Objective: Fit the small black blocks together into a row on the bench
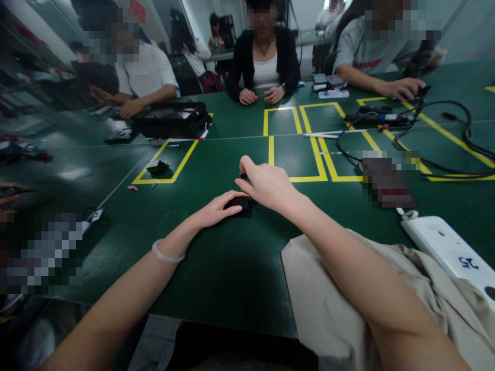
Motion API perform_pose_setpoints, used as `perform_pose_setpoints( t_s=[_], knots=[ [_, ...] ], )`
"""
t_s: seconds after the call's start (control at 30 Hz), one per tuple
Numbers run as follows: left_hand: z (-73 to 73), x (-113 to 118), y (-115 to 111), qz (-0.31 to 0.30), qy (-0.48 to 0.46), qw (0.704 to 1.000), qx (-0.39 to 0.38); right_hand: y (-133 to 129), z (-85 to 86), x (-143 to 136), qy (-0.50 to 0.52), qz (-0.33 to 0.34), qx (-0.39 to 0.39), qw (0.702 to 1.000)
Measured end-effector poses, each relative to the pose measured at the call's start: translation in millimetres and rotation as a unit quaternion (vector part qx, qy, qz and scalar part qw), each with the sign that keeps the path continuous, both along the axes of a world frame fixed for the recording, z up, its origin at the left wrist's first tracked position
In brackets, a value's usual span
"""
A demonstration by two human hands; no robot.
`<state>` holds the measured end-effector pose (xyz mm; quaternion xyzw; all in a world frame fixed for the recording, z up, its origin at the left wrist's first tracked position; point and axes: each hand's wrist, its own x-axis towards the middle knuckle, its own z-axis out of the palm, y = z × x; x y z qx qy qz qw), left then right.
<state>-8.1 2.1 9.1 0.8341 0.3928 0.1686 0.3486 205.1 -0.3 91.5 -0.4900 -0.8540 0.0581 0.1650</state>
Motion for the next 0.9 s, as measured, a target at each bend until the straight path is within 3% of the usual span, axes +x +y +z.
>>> perform_pose_setpoints(
  t_s=[0.9],
  knots=[
    [2.1, -0.6, -1.3, 0.01, 0.001, 1.0, -0.015, 0.5, 1.2, 0.2, -0.01, 0.001, -0.011, 1.0]
  ],
)
